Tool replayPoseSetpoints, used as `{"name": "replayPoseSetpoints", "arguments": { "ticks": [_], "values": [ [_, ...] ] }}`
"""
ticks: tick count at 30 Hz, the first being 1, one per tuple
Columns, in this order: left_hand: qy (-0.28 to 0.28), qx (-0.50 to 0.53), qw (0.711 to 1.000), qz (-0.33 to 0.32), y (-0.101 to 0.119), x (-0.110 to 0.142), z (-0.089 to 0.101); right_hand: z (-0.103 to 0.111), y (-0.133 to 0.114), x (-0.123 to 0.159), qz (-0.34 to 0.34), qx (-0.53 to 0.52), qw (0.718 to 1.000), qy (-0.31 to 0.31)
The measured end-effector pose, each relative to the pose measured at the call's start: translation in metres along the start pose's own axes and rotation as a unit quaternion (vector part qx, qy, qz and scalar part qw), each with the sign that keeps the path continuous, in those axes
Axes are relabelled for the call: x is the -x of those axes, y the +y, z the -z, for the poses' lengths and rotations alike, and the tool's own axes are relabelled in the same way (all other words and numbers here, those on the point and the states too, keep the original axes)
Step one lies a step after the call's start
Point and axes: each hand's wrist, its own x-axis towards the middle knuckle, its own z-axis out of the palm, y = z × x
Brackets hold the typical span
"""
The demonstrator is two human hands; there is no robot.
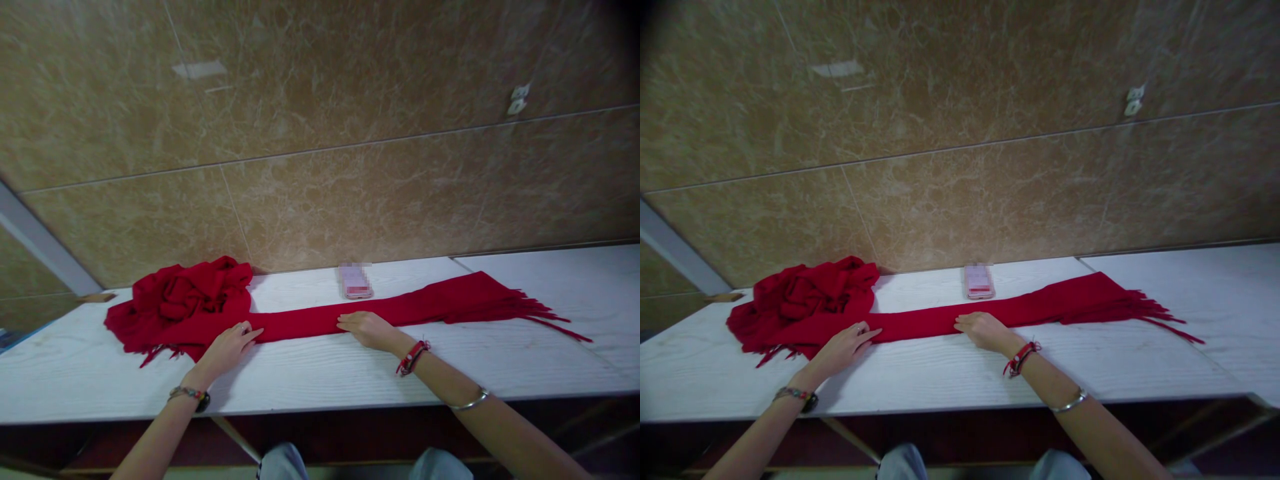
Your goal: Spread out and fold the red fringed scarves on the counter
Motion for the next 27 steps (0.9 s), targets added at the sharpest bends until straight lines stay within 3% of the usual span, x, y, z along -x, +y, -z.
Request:
{"name": "replayPoseSetpoints", "arguments": {
  "ticks": [3,7,12,15,20,27],
  "values": [
    [0.031,0.029,0.999,0.002,0.011,-0.012,0.006,0.002,-0.002,-0.002,-0.023,-0.022,0.999,0.01],
    [0.074,0.067,0.995,-0.003,0.043,-0.043,0.002,0.002,-0.005,-0.004,-0.076,-0.024,0.997,-0.003],
    [0.034,0.117,0.992,-0.028,0.079,-0.073,-0.016,0.001,-0.007,-0.001,-0.108,-0.008,0.993,-0.049],
    [0.004,0.128,0.992,-0.02,0.082,-0.076,-0.022,0.002,-0.007,0.0,-0.127,-0.002,0.99,-0.058],
    [0.006,0.124,0.991,0.044,0.081,-0.072,-0.02,0.008,-0.013,-0.004,-0.116,-0.014,0.991,-0.058],
    [0.009,0.085,0.992,0.097,0.084,-0.068,-0.019,0.007,-0.016,-0.002,-0.117,-0.062,0.983,-0.123]
  ]
}}
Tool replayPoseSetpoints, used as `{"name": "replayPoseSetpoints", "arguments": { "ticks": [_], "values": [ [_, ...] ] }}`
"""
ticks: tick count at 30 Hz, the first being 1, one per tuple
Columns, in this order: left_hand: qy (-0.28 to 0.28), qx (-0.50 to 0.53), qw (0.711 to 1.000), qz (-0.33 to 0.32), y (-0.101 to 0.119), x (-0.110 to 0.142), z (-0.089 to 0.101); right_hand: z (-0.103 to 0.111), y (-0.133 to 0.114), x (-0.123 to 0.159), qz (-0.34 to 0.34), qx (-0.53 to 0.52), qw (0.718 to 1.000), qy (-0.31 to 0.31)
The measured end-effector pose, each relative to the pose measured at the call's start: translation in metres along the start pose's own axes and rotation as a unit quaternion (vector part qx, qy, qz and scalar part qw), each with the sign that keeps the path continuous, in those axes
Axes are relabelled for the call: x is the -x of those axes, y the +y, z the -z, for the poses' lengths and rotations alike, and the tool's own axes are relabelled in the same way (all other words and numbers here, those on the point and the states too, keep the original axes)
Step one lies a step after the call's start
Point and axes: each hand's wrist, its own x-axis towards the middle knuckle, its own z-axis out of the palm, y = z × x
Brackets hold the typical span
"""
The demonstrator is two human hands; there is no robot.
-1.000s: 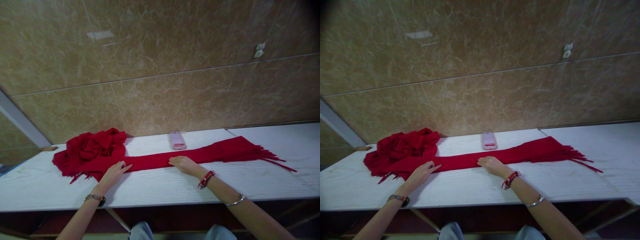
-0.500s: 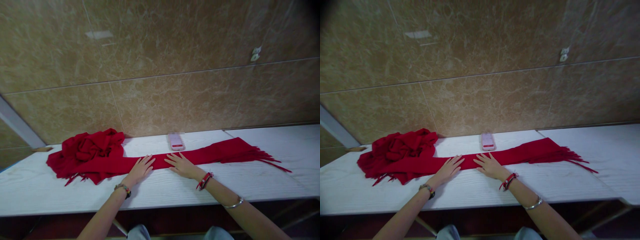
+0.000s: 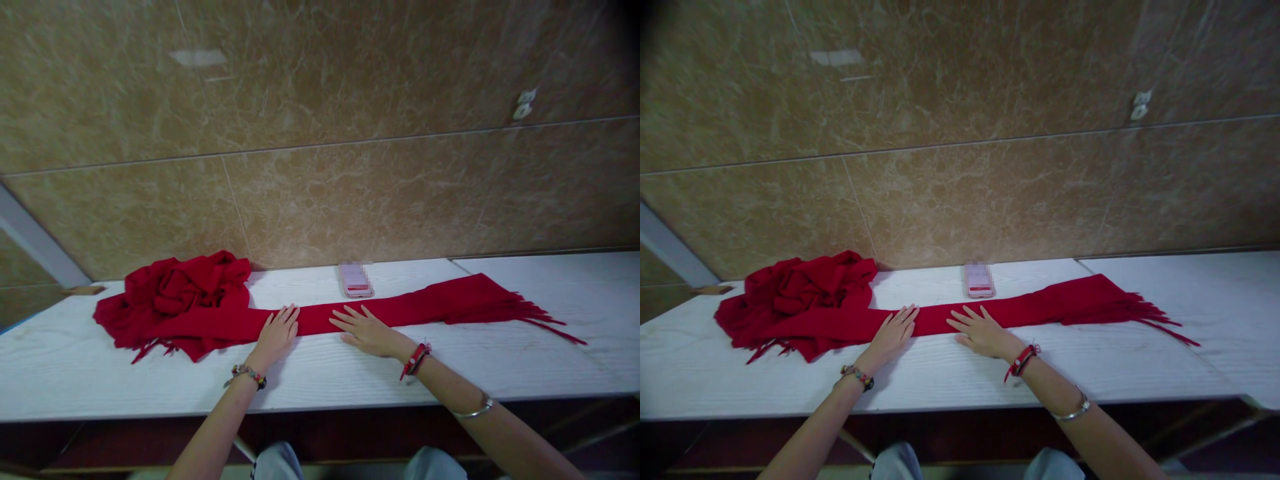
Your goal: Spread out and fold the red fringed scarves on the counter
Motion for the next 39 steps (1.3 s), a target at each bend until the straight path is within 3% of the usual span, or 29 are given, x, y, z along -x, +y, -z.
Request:
{"name": "replayPoseSetpoints", "arguments": {
  "ticks": [4,8,10,13,19,27,35,39],
  "values": [
    [0.023,-0.011,0.999,0.027,-0.002,0.001,-0.003,0.002,0.002,-0.003,-0.026,0.008,0.999,0.032],
    [0.053,0.013,0.997,-0.049,-0.004,0.0,-0.008,0.001,-0.007,-0.021,-0.047,0.026,0.995,0.082],
    [0.046,0.035,0.994,-0.096,-0.004,-0.001,-0.009,-0.003,-0.013,-0.031,-0.042,0.023,0.997,0.065],
    [0.024,0.061,0.992,-0.11,-0.003,-0.001,-0.006,-0.009,-0.019,-0.041,-0.039,0.026,0.998,0.034],
    [0.056,0.029,0.998,0.008,-0.004,-0.001,0.001,-0.014,-0.014,-0.036,-0.064,0.041,0.996,0.036],
    [0.049,-0.017,0.988,0.146,-0.006,0.002,-0.015,-0.015,0.003,-0.023,-0.112,0.067,0.99,0.046],
    [0.016,-0.055,0.98,0.189,-0.002,-0.002,-0.012,-0.011,0.055,0.019,-0.187,0.117,0.974,0.052],
    [0.006,-0.064,0.978,0.198,0.0,-0.002,-0.01,-0.01,0.062,0.033,-0.206,0.126,0.968,0.071]
  ]
}}
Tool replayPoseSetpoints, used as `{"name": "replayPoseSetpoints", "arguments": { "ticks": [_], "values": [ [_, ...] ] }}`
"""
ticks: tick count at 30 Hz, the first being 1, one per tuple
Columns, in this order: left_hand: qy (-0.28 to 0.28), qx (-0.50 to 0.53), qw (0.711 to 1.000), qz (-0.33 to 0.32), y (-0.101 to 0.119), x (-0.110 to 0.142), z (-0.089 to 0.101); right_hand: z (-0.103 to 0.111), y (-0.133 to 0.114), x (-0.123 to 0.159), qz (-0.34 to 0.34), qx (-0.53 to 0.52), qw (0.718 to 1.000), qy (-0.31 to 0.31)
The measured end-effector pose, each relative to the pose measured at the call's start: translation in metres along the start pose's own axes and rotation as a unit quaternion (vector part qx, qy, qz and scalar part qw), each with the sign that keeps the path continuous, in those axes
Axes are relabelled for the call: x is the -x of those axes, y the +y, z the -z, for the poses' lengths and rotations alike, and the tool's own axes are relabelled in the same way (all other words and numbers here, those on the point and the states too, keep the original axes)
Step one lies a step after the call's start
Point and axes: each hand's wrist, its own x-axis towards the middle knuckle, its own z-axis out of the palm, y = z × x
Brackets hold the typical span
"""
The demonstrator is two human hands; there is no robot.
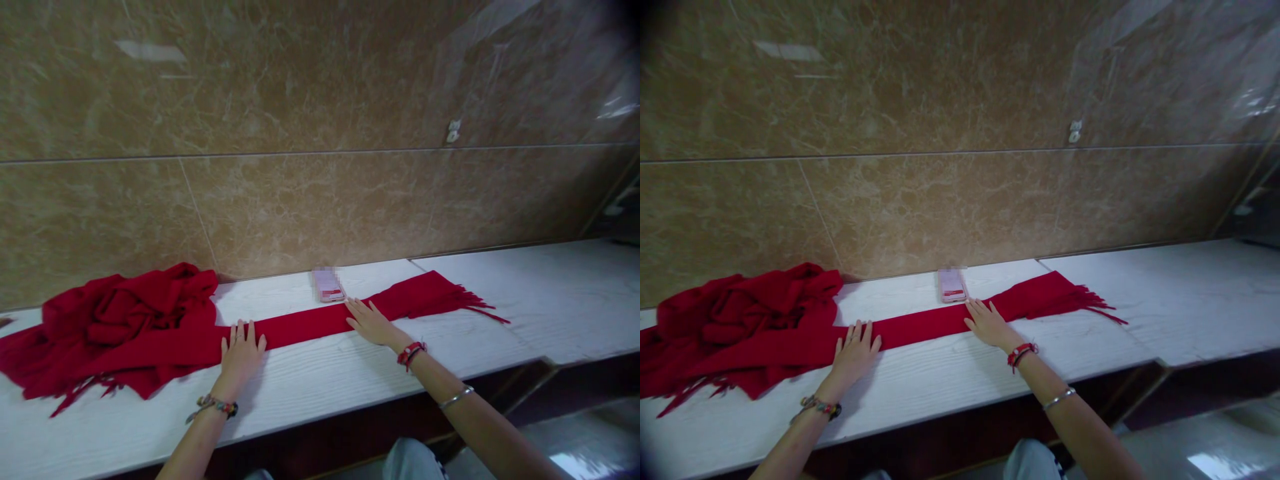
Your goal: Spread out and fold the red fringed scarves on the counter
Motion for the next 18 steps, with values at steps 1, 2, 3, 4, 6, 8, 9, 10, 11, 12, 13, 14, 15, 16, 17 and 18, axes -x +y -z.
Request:
{"name": "replayPoseSetpoints", "arguments": {
  "ticks": [1,2,3,4,6,8,9,10,11,12,13,14,15,16,17,18],
  "values": [
    [0.007,-0.003,1.0,-0.005,0.0,0.0,0.0,0.002,-0.004,0.0,-0.002,-0.003,1.0,0.007],
    [0.016,-0.005,1.0,-0.017,0.0,0.0,0.0,0.004,-0.012,-0.001,0.001,-0.009,1.0,0.015],
    [0.024,-0.005,0.999,-0.035,0.0,-0.001,0.001,0.007,-0.023,-0.003,0.013,-0.018,1.0,0.022],
    [0.029,-0.002,0.998,-0.059,0.0,-0.002,0.001,0.01,-0.037,-0.006,0.033,-0.029,0.999,0.028],
    [0.02,0.01,0.994,-0.108,0.0,-0.003,0.003,0.015,-0.07,-0.014,0.088,-0.06,0.994,0.032],
    [-0.009,0.02,0.991,-0.13,0.0,-0.004,0.005,0.019,-0.104,-0.022,0.133,-0.092,0.987,0.024],
    [-0.021,0.021,0.991,-0.131,0.0,-0.005,0.006,0.02,-0.118,-0.025,0.149,-0.105,0.983,0.011],
    [-0.03,0.02,0.991,-0.131,-0.001,-0.005,0.007,0.02,-0.129,-0.027,0.153,-0.115,0.981,-0.003],
    [-0.035,0.02,0.991,-0.13,-0.001,-0.005,0.008,0.02,-0.136,-0.028,0.156,-0.122,0.98,-0.013],
    [-0.037,0.019,0.991,-0.129,-0.001,-0.005,0.008,0.019,-0.137,-0.028,0.157,-0.126,0.979,-0.021],
    [-0.038,0.019,0.991,-0.129,-0.002,-0.006,0.008,0.018,-0.135,-0.026,0.157,-0.127,0.979,-0.027],
    [-0.04,0.019,0.991,-0.128,-0.002,-0.006,0.008,0.017,-0.127,-0.024,0.156,-0.126,0.979,-0.031],
    [-0.044,0.02,0.991,-0.127,-0.003,-0.006,0.008,0.015,-0.115,-0.02,0.155,-0.122,0.98,-0.032],
    [-0.046,0.02,0.991,-0.126,-0.003,-0.006,0.008,0.014,-0.1,-0.015,0.149,-0.114,0.982,-0.034],
    [-0.048,0.02,0.991,-0.126,-0.004,-0.007,0.008,0.012,-0.083,-0.01,0.136,-0.102,0.985,-0.03],
    [-0.051,0.02,0.99,-0.127,-0.004,-0.007,0.008,0.01,-0.064,-0.004,0.117,-0.086,0.989,-0.024]
  ]
}}
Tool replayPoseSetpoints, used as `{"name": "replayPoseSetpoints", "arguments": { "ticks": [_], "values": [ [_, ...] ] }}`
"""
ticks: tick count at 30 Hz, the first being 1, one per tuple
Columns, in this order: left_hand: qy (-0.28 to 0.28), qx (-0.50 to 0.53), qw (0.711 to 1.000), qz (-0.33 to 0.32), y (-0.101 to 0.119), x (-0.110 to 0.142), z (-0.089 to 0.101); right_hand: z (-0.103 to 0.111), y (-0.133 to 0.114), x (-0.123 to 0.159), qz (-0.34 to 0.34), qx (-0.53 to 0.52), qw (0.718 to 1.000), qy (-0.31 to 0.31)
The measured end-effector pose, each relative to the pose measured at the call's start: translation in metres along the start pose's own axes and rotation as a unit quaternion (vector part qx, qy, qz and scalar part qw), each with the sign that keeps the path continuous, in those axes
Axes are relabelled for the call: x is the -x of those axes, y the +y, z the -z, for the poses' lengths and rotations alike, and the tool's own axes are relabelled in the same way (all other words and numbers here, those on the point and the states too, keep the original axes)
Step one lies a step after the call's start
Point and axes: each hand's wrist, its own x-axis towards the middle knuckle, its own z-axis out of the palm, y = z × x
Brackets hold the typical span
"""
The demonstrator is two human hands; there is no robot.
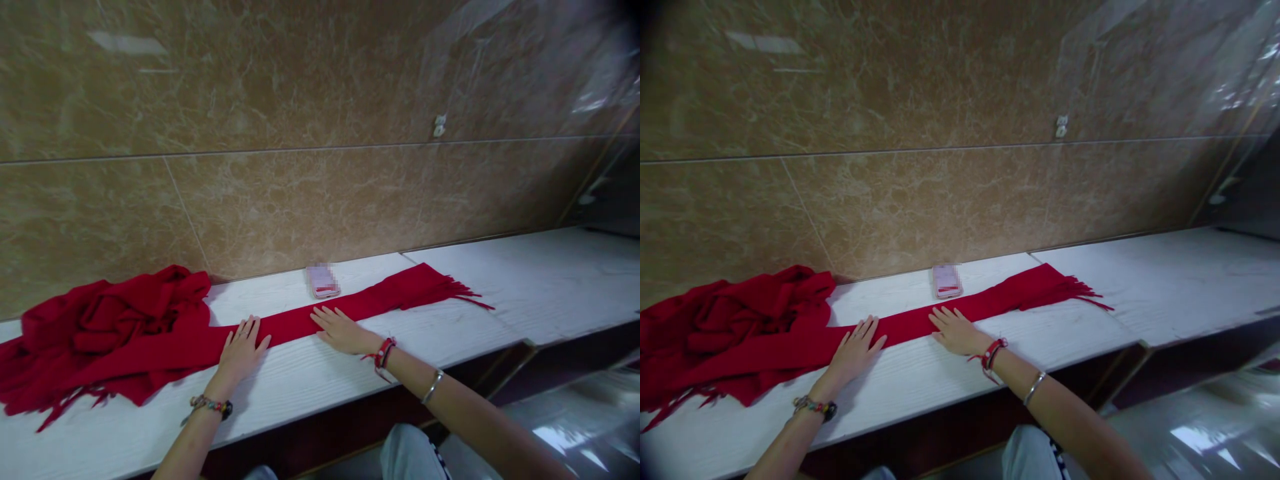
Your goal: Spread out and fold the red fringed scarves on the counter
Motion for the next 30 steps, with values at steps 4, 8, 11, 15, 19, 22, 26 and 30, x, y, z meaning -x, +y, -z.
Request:
{"name": "replayPoseSetpoints", "arguments": {
  "ticks": [4,8,11,15,19,22,26,30],
  "values": [
    [0.001,0.004,1.0,0.002,-0.001,-0.001,-0.001,0.005,0.066,0.04,-0.089,0.092,0.992,0.02],
    [0.01,0.008,1.0,-0.004,-0.001,-0.002,-0.001,0.01,0.098,0.06,-0.149,0.159,0.975,0.046],
    [0.012,0.011,1.0,-0.002,-0.001,-0.003,-0.002,0.012,0.095,0.06,-0.168,0.187,0.965,0.071],
    [0.005,0.01,1.0,0.003,0.0,-0.003,-0.002,0.015,0.064,0.042,-0.146,0.16,0.973,0.081],
    [0.008,0.001,1.0,-0.001,-0.001,-0.002,-0.001,0.011,0.021,0.017,-0.029,0.088,0.994,0.061],
    [0.001,-0.004,1.0,-0.002,-0.003,-0.002,-0.001,0.008,0.008,0.008,0.025,0.056,0.997,0.036],
    [0.005,-0.015,1.0,0.002,-0.001,-0.001,-0.002,0.01,0.04,0.021,-0.008,0.08,0.997,0.012],
    [-0.003,-0.035,0.999,0.017,0.01,-0.004,0.003,0.021,0.099,0.051,-0.057,0.158,0.986,0.001]
  ]
}}
